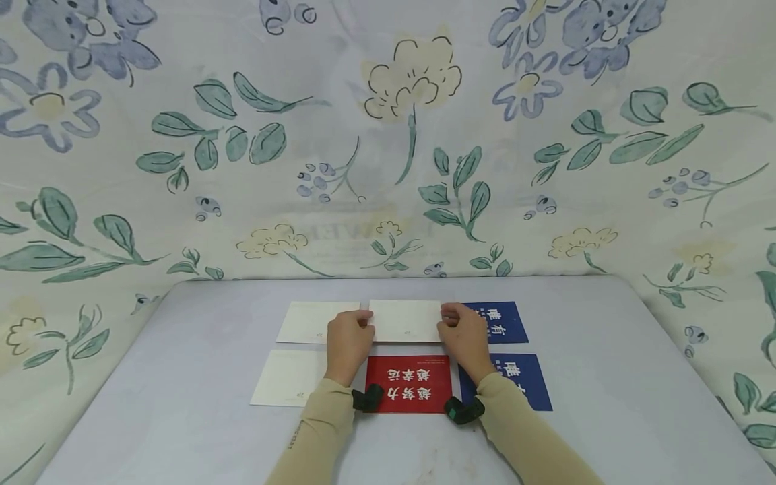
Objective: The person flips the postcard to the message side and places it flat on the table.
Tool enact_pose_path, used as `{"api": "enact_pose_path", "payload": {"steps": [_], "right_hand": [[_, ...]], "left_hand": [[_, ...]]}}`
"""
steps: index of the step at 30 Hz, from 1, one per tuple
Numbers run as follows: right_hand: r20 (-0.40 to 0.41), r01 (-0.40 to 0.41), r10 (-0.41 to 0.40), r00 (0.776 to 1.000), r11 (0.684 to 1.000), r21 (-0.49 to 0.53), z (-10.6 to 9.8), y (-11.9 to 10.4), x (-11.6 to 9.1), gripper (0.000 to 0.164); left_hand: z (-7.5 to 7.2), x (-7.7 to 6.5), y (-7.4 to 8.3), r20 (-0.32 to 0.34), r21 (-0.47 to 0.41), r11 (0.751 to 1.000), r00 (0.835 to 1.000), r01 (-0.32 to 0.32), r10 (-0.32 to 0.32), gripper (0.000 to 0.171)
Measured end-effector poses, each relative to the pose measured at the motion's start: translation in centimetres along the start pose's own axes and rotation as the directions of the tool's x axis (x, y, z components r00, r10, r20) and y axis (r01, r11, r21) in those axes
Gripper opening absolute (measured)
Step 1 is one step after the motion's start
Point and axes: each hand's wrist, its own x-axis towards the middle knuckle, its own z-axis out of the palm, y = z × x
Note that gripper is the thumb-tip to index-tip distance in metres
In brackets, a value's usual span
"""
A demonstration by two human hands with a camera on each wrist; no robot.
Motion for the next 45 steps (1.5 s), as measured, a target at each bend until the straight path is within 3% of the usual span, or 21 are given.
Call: {"api": "enact_pose_path", "payload": {"steps": [22,45], "right_hand": [[0.033,0.023,-0.022,0.999,0.999,-0.04,-0.09,-0.02,-0.06,0.032],[0.067,-0.01,0.018,0.998,0.994,-0.11,-0.09,-0.03,-0.06,0.036]], "left_hand": [[0.08,-0.09,-0.24,0.05,0.037,0.999,0.999,0.014,-0.016,0.023],[0.05,-0.24,0.17,0.078,0.083,0.996,0.997,0.016,-0.023,0.024]]}}
